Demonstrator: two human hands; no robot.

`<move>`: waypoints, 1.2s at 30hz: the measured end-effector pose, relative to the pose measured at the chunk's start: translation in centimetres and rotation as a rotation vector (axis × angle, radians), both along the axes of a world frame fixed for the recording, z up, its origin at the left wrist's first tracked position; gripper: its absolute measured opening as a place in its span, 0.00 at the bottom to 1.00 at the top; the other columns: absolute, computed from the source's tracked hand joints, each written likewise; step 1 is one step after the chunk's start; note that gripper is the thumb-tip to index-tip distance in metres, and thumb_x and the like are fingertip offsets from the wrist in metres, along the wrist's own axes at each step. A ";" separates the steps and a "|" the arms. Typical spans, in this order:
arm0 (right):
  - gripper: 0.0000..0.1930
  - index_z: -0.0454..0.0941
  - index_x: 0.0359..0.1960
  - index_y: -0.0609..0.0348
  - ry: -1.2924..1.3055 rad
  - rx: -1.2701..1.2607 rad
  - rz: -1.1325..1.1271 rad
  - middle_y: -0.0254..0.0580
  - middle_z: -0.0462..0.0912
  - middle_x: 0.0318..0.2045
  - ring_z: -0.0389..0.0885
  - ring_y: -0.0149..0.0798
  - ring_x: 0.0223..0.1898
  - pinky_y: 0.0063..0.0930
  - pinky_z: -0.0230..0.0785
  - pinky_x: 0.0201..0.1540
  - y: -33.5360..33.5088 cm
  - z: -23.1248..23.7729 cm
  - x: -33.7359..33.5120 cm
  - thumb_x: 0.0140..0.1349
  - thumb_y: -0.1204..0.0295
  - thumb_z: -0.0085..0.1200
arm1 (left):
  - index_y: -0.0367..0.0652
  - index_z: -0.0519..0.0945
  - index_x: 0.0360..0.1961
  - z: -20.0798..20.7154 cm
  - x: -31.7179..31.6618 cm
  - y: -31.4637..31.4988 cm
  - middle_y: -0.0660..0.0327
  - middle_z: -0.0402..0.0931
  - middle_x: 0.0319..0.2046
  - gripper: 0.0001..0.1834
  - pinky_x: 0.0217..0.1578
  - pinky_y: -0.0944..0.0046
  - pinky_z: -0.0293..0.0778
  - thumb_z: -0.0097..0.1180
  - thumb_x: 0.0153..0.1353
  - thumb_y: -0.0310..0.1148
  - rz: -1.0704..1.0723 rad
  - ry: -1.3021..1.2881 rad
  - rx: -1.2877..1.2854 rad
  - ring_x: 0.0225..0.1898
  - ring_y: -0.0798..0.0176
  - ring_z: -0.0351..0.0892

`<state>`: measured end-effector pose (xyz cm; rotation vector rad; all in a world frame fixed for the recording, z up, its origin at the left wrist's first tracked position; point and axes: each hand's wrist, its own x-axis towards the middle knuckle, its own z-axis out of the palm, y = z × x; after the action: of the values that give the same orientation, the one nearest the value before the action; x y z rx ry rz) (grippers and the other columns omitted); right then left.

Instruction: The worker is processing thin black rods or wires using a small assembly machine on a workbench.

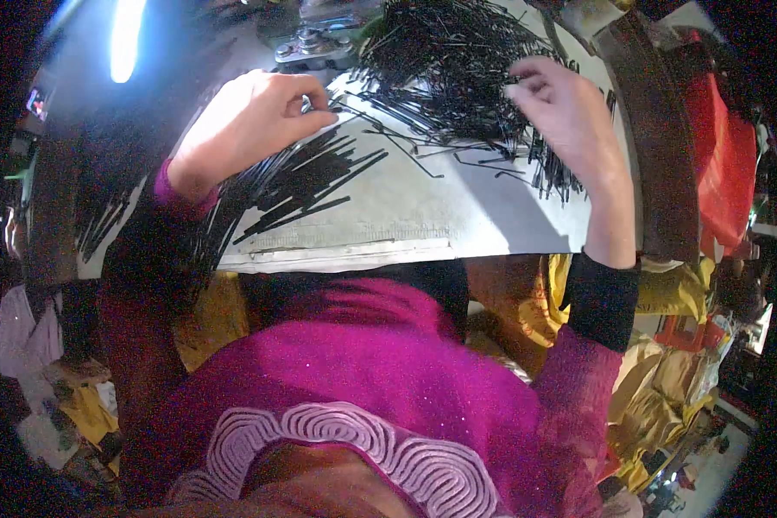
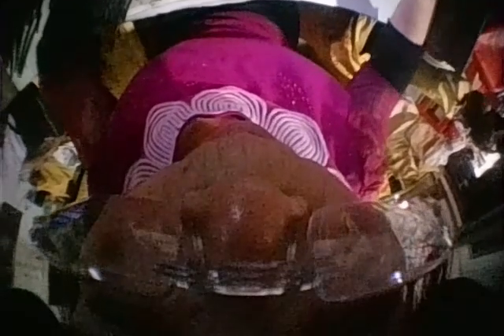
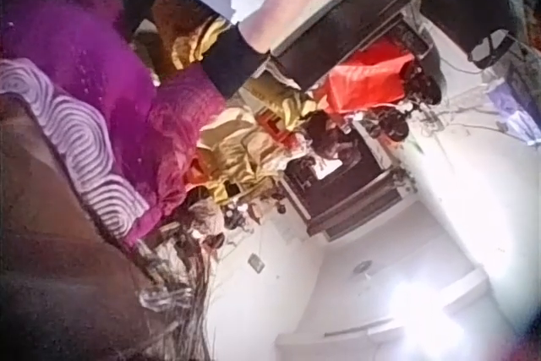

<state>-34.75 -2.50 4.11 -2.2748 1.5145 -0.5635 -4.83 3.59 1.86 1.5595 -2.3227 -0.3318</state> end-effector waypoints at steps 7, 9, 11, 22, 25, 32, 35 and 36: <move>0.10 0.75 0.36 0.57 0.168 -0.005 0.275 0.43 0.78 0.24 0.77 0.45 0.28 0.34 0.68 0.32 1.2 -1.0 5.1 0.53 0.68 0.52 | 0.45 0.79 0.29 -2.0 0.3 -0.7 0.55 0.76 0.20 0.12 0.28 0.59 0.72 0.55 0.50 0.42 -0.062 -0.066 -0.084 0.25 0.53 0.77; 0.09 0.75 0.36 0.56 0.171 -0.106 0.322 0.43 0.78 0.26 0.77 0.47 0.30 0.37 0.68 0.34 1.3 -1.6 6.1 0.53 0.69 0.51 | 0.45 0.79 0.29 -2.1 0.2 -0.6 0.54 0.76 0.21 0.12 0.29 0.59 0.72 0.54 0.50 0.42 -0.072 -0.077 -0.112 0.26 0.52 0.77; 0.09 0.75 0.35 0.57 0.224 -0.171 0.338 0.43 0.78 0.27 0.77 0.48 0.31 0.39 0.69 0.35 1.0 -2.5 6.9 0.53 0.70 0.51 | 0.45 0.79 0.29 -2.2 0.3 -0.6 0.53 0.76 0.21 0.11 0.29 0.58 0.72 0.54 0.50 0.40 -0.080 -0.116 -0.122 0.26 0.51 0.77; 0.06 0.73 0.29 0.57 0.347 -0.231 0.333 0.42 0.76 0.29 0.76 0.48 0.31 0.39 0.68 0.33 0.5 -3.4 7.6 0.55 0.70 0.47 | 0.39 0.78 0.30 -1.7 3.1 -1.6 0.55 0.71 0.16 0.11 0.24 0.64 0.67 0.54 0.51 0.37 -0.036 0.115 -0.001 0.18 0.58 0.72; 0.06 0.73 0.30 0.58 0.369 -0.221 0.322 0.42 0.75 0.29 0.76 0.47 0.31 0.37 0.67 0.34 0.6 -3.3 7.8 0.56 0.70 0.47 | 0.40 0.79 0.26 -1.2 3.0 -1.2 0.52 0.76 0.21 0.09 0.29 0.61 0.72 0.54 0.48 0.35 0.063 0.025 0.035 0.24 0.51 0.77; 0.07 0.73 0.30 0.57 0.387 -0.215 0.344 0.45 0.76 0.29 0.76 0.51 0.32 0.43 0.68 0.34 0.3 -3.4 7.6 0.56 0.69 0.44 | 0.41 0.78 0.31 -0.7 3.0 0.4 0.56 0.72 0.17 0.12 0.25 0.62 0.69 0.55 0.51 0.39 0.038 -0.004 0.027 0.20 0.57 0.73; 0.07 0.73 0.29 0.58 0.387 -0.216 0.352 0.46 0.76 0.29 0.76 0.52 0.32 0.43 0.68 0.35 -0.1 -3.3 7.7 0.56 0.69 0.44 | 0.43 0.78 0.31 -0.7 3.2 1.7 0.56 0.73 0.18 0.12 0.26 0.61 0.69 0.55 0.51 0.40 -0.055 -0.030 0.144 0.22 0.55 0.75; 0.07 0.72 0.29 0.58 0.377 -0.210 0.356 0.46 0.76 0.29 0.76 0.52 0.32 0.43 0.68 0.35 0.0 -3.3 7.8 0.56 0.69 0.44 | 0.42 0.77 0.30 -1.0 3.4 2.1 0.54 0.74 0.19 0.12 0.26 0.60 0.70 0.55 0.50 0.40 -0.087 -0.009 0.066 0.23 0.54 0.75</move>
<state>-26.91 -2.55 0.83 -2.8549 1.1923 -0.2066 -1.38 5.73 0.84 1.4951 -2.4146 -0.4279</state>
